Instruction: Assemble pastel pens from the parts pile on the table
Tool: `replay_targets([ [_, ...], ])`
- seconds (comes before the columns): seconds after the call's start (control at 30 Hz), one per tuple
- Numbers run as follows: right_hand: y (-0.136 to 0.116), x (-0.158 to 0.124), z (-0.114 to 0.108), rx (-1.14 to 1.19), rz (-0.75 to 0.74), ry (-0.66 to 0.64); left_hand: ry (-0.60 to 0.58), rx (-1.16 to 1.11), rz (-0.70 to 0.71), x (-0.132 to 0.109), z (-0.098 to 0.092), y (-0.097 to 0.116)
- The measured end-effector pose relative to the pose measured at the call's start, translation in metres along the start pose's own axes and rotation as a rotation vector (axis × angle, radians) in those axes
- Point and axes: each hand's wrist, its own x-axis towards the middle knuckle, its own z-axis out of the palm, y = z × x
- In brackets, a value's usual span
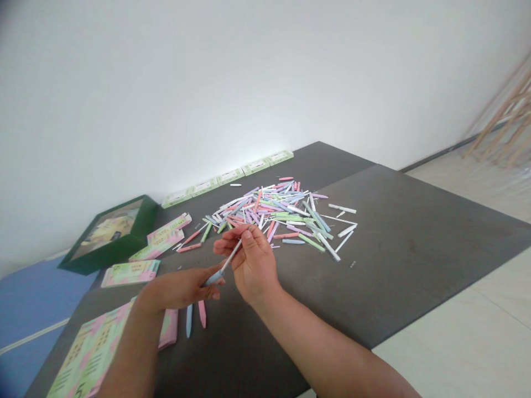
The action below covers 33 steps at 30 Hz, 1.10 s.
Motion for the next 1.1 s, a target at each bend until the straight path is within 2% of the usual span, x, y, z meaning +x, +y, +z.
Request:
replay_targets([
  [0.23,0.011,-0.037,-0.016,-0.353,-0.092,-0.055,0.011,0.077,-0.076,-0.007,-0.004,0.01],
  [0.43,0.011,-0.041,-0.026,-0.511,-0.087,-0.079,-0.008,0.079,-0.088,-0.009,-0.004,0.006],
  [0.7,0.009,-0.039,-0.018,-0.558,-0.084,-0.081,-0.034,0.005,-0.065,-0.011,-0.004,-0.004],
  [1.1,0.012,-0.042,-0.015,-0.451,-0.013,-0.13,-0.016,-0.031,-0.068,-0.015,-0.004,-0.008],
])
